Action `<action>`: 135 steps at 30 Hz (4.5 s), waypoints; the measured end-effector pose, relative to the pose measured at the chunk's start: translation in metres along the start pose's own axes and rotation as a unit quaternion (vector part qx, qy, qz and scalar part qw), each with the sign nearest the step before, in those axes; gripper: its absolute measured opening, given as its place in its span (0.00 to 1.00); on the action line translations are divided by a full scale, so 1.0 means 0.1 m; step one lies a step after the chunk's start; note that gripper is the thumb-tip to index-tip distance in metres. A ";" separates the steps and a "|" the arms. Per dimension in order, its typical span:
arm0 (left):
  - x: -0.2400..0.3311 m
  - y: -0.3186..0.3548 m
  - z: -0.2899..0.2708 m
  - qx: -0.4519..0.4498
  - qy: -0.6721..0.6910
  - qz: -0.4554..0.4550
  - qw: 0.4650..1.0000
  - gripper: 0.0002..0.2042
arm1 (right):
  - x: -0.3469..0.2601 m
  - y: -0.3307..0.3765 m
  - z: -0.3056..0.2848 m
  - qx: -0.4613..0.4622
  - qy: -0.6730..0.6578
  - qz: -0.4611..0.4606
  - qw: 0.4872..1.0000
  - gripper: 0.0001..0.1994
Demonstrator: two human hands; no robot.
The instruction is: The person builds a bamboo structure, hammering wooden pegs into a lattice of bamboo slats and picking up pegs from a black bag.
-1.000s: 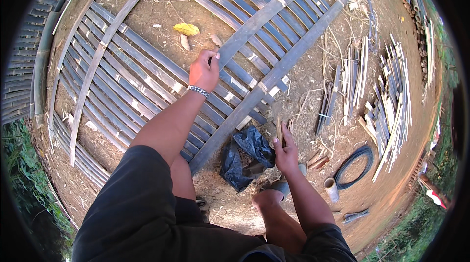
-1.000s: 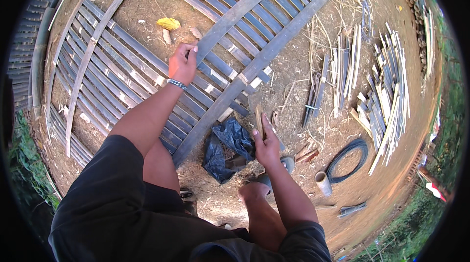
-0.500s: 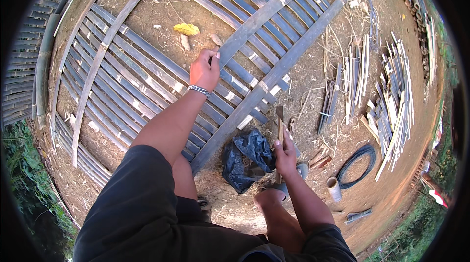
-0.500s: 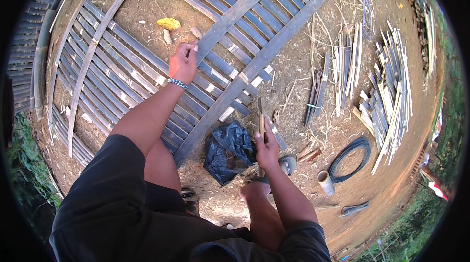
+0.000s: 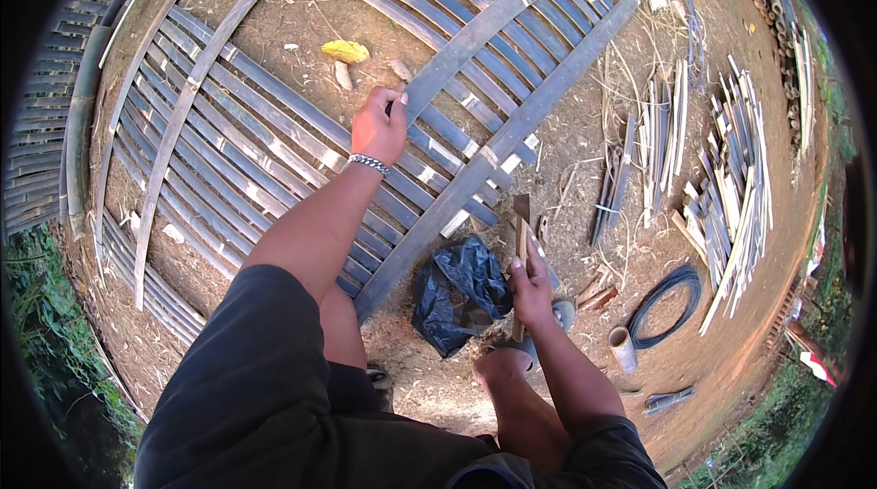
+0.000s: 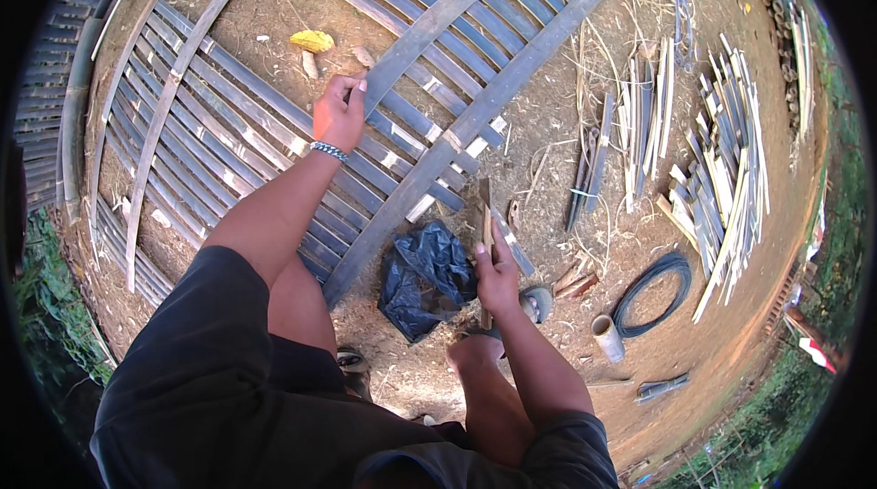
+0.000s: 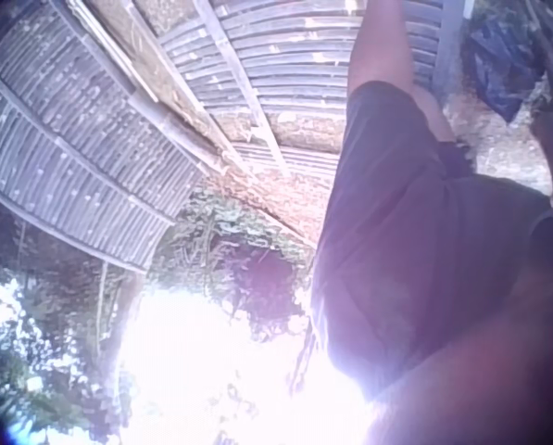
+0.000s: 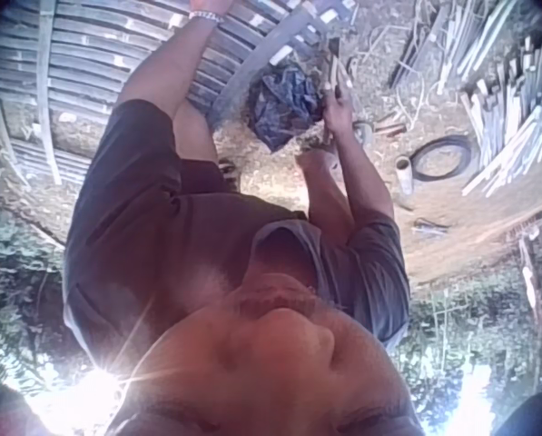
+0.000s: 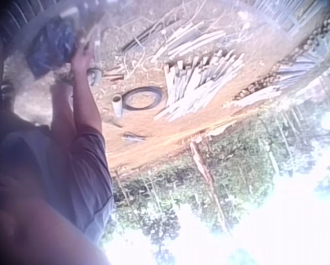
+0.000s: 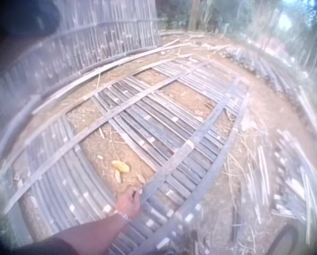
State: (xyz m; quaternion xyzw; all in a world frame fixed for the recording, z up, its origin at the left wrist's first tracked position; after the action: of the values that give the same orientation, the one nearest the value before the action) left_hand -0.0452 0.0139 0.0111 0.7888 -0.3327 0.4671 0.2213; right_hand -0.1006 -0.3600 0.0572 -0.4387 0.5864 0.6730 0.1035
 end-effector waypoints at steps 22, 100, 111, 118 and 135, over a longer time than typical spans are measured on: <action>-0.03 0.91 -0.59 -0.077 0.292 -0.298 0.905 0.09 | 0.13 0.16 -0.65 0.018 0.012 0.012 1.000 0.32; 0.17 -0.04 -0.01 0.049 -0.104 0.084 0.990 0.02 | -1.62 -0.95 1.07 -0.006 0.411 -0.266 0.872 0.27; 0.15 -0.04 0.00 0.042 -0.091 0.061 0.993 0.02 | -1.27 -0.78 0.72 0.009 0.328 -0.190 0.926 0.26; 0.16 -0.03 -0.01 0.044 -0.069 0.021 0.996 0.04 | -0.88 -0.37 -0.16 -0.008 0.504 -0.251 0.826 0.28; -0.03 -0.09 0.00 0.004 0.031 -0.070 0.997 0.07 | -1.51 -0.95 0.48 -0.123 0.646 -0.343 0.670 0.29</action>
State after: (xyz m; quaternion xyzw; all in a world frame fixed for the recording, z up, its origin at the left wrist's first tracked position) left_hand -0.0389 0.0209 0.0083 0.7960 -0.2674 0.4764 0.2604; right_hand 0.0287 -0.2334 0.0953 -0.9430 0.2267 0.2043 -0.1330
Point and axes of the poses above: each hand's wrist, its own y-axis away from the middle knuckle, its own z-axis out of the palm, x = y × z, the point moved 2 cm from there along -y, towards the middle knuckle, and after that the axes turned 2 degrees about -x, right-handed, at the moved point
